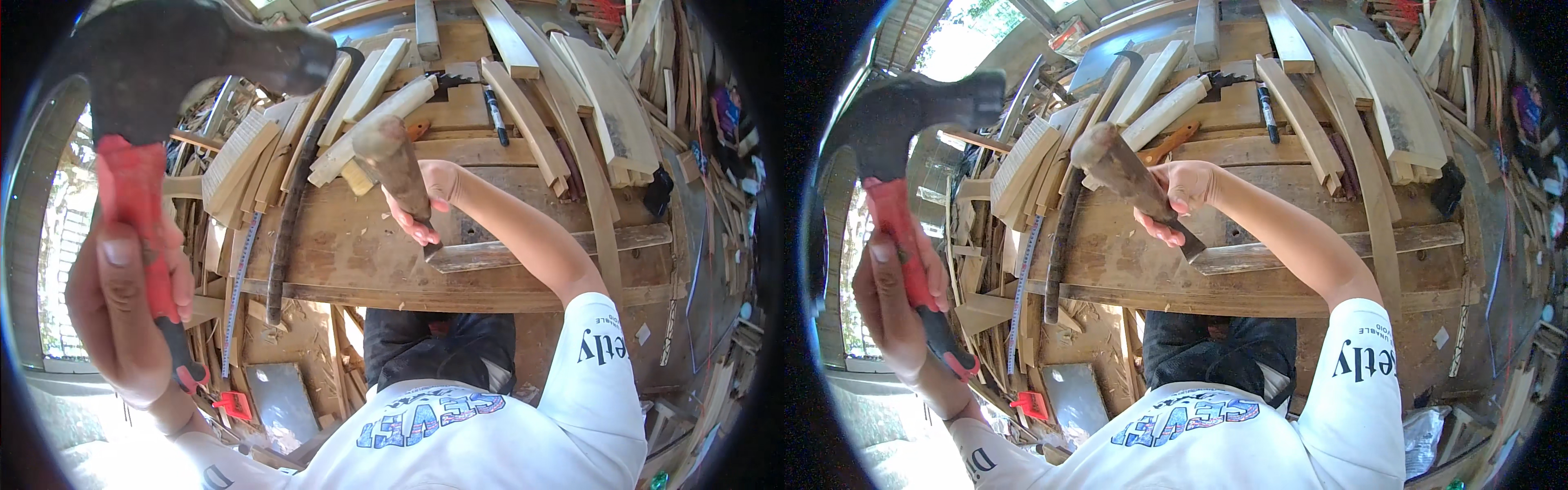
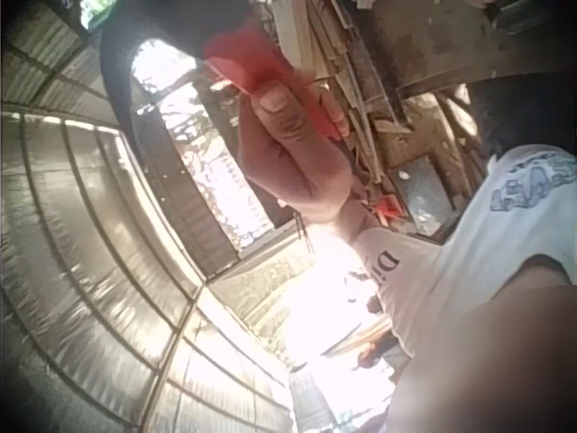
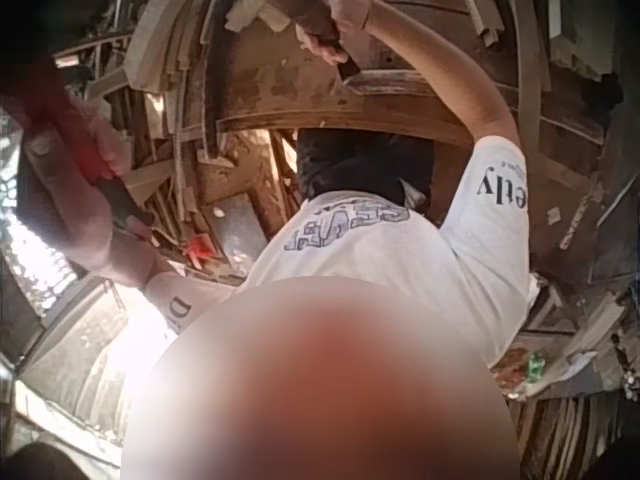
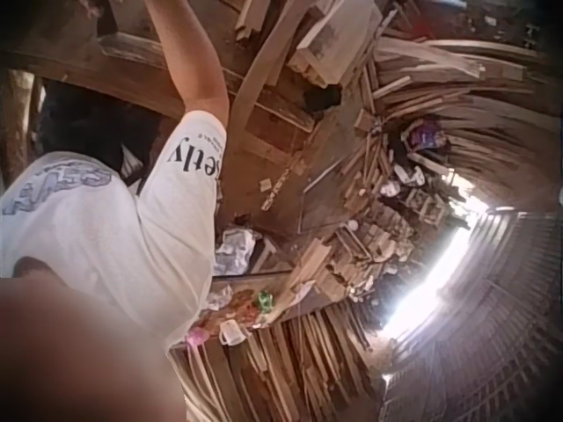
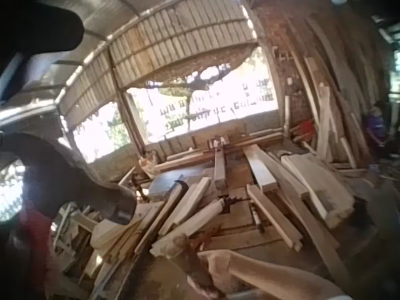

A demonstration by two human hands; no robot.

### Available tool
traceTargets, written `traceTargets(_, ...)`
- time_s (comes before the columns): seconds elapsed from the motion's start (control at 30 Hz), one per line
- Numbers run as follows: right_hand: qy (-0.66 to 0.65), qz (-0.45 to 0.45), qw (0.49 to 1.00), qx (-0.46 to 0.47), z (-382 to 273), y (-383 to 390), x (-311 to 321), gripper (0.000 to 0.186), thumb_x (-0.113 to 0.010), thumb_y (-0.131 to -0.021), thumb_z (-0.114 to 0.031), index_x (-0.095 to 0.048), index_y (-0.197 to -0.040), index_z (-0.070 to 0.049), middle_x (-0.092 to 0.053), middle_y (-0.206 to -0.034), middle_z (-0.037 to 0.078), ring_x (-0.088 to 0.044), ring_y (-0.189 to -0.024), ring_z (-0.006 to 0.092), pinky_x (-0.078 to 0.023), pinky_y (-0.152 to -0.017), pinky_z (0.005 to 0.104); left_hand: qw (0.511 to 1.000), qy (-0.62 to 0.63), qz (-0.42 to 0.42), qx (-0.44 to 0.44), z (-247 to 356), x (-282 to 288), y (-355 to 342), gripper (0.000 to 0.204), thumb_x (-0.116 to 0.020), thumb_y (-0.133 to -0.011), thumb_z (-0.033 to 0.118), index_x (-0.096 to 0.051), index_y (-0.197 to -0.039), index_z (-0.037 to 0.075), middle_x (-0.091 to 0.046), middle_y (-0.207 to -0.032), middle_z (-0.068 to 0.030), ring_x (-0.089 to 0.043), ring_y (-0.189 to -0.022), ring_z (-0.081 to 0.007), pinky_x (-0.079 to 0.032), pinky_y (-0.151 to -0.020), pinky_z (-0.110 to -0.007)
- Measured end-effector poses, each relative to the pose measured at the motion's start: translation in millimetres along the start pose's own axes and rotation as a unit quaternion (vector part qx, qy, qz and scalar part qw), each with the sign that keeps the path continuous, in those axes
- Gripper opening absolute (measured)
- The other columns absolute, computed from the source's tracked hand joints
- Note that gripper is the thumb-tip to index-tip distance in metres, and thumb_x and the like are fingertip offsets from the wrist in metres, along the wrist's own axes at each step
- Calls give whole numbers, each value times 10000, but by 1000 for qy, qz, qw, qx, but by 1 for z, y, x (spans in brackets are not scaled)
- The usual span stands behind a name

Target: The recorder is using a hammer and a chisel to shape a piece of wood on a workbench.

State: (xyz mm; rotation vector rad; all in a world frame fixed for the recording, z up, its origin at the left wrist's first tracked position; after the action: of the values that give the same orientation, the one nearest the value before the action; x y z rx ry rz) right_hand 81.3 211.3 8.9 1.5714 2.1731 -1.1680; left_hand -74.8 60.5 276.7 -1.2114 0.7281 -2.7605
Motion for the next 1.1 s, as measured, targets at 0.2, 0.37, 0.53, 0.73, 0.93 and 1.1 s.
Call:
traceTargets(0.2,-30,18,998,47,-4,0,-1,503,-855,-654,-155,-630,-1022,105,-669,-862,262,-687,-666,351,-573,-633,441,999,-38,-33,-18,-4,-7,10,486,-343,-1046,372,-579,-897,-26,-505,-571,-23,-445,-459,-68,-282,-434,-225)
traceTargets(0.37,-12,-8,999,45,-1,-5,-5,454,-834,-699,-167,-653,-1031,84,-684,-877,250,-696,-675,305,-576,-586,380,998,-34,-44,-23,-4,-8,8,486,-340,-1047,378,-580,-889,-15,-503,-551,-19,-435,-443,-64,-276,-425,-223)
traceTargets(0.53,-12,-3,1000,11,1,-9,-9,424,-824,-696,-148,-662,-999,101,-679,-892,260,-695,-699,329,-582,-600,396,999,-25,-11,-18,-5,-10,10,467,-360,-1045,364,-585,-895,-17,-494,-537,-13,-441,-446,-56,-287,-421,-222)
traceTargets(0.73,-9,-12,1000,-13,-1,-8,-15,442,-831,-662,-124,-660,-996,109,-673,-898,277,-688,-724,355,-581,-607,416,987,-83,-136,-12,-8,-23,0,403,-391,-1039,313,-592,-890,-2,-506,-556,-9,-448,-437,-65,-299,-397,-220)
traceTargets(0.93,-2,-12,999,-34,2,-9,-14,436,-835,-666,-144,-664,-990,92,-683,-871,232,-690,-711,303,-562,-622,385,992,101,-71,-34,0,-11,-6,443,-337,-1047,320,-533,-765,42,-468,-532,-4,-412,-410,-75,-299,-374,-221)
traceTargets(1.1,16,-1,999,-28,1,-5,-7,416,-829,-679,-169,-666,-975,73,-683,-855,216,-688,-706,296,-556,-630,380,985,-76,-141,67,-23,-17,3,321,-421,-1026,202,-555,-813,3,-492,-523,-4,-466,-428,-73,-317,-399,-224)
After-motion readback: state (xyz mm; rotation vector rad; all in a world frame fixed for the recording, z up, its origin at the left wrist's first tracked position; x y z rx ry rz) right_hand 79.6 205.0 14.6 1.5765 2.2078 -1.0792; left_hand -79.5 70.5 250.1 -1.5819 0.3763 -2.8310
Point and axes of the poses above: each hand's wrist, its own y-axis away from the middle knuckle, its own x-axis out of the back of the hand, z = x × y, the point moved 4 cm from there along -y, towards the middle knuckle
